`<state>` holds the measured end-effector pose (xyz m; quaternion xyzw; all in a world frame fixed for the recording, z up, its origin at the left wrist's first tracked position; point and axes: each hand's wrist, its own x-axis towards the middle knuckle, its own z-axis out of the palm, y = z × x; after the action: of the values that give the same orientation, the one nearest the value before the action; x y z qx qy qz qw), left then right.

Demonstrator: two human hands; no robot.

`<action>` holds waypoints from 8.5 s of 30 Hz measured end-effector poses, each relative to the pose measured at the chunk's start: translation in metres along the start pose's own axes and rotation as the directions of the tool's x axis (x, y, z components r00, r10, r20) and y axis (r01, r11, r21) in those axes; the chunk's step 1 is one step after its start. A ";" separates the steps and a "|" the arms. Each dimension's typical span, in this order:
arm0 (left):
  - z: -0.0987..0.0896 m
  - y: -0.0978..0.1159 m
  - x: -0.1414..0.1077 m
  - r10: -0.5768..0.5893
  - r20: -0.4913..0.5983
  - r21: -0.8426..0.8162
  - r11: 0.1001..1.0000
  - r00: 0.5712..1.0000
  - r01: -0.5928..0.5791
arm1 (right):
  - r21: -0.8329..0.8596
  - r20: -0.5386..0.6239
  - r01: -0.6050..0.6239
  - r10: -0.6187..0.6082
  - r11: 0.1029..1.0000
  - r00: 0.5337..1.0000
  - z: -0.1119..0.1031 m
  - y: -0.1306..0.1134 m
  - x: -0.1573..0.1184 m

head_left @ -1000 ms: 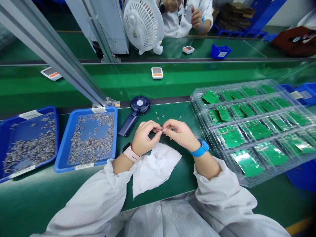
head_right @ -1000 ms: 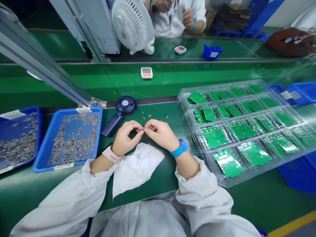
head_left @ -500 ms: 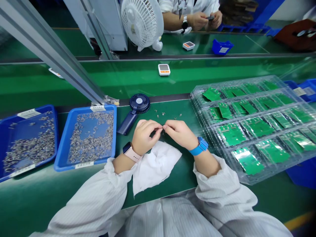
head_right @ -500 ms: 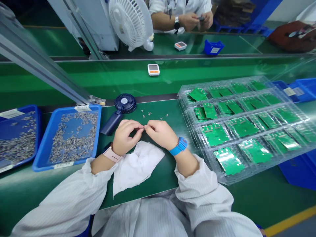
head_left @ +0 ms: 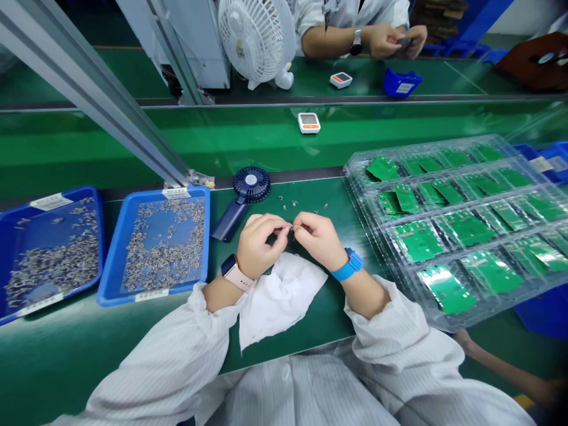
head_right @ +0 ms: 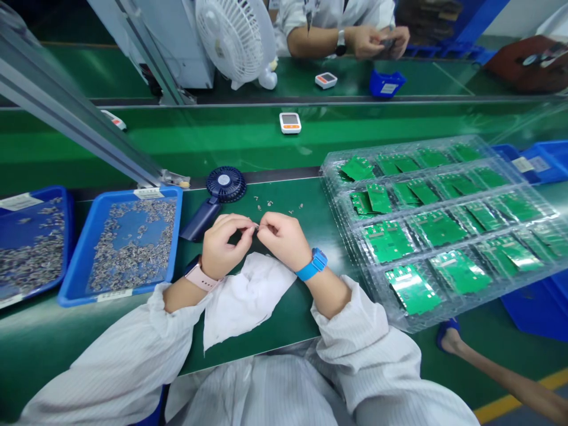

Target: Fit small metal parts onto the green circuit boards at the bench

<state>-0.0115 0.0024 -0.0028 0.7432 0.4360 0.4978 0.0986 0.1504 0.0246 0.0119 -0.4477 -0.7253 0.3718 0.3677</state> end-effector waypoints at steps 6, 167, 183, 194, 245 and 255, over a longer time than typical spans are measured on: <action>-0.001 0.000 0.001 -0.050 -0.027 -0.058 0.997 0.998 0.048 | -0.074 -0.026 0.132 -0.135 0.988 0.991 0.000 0.001 0.000; -0.004 -0.001 0.001 0.044 0.062 0.118 0.992 0.997 -0.051 | 0.174 0.088 0.064 -0.080 0.983 0.993 -0.009 -0.003 0.000; -0.004 -0.001 0.000 0.056 0.042 0.164 0.984 0.998 -0.063 | 0.080 0.055 0.075 -0.080 0.994 0.995 -0.012 -0.005 0.002; -0.006 0.001 0.001 0.032 0.049 0.124 0.992 0.998 -0.038 | 0.210 0.078 0.005 -0.022 0.978 0.997 -0.012 -0.004 0.000; -0.002 -0.002 0.000 -0.004 0.141 0.164 0.986 0.990 -0.019 | 0.078 0.095 0.095 -0.102 0.992 0.990 -0.011 -0.003 -0.003; -0.005 -0.002 0.004 -0.158 0.122 0.004 0.987 0.980 0.159 | -0.027 -0.040 0.151 -0.152 0.988 0.988 -0.013 0.003 -0.001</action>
<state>-0.0163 0.0044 0.0012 0.7347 0.4856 0.4433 0.1667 0.1626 0.0274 0.0150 -0.4035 -0.7536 0.3248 0.4047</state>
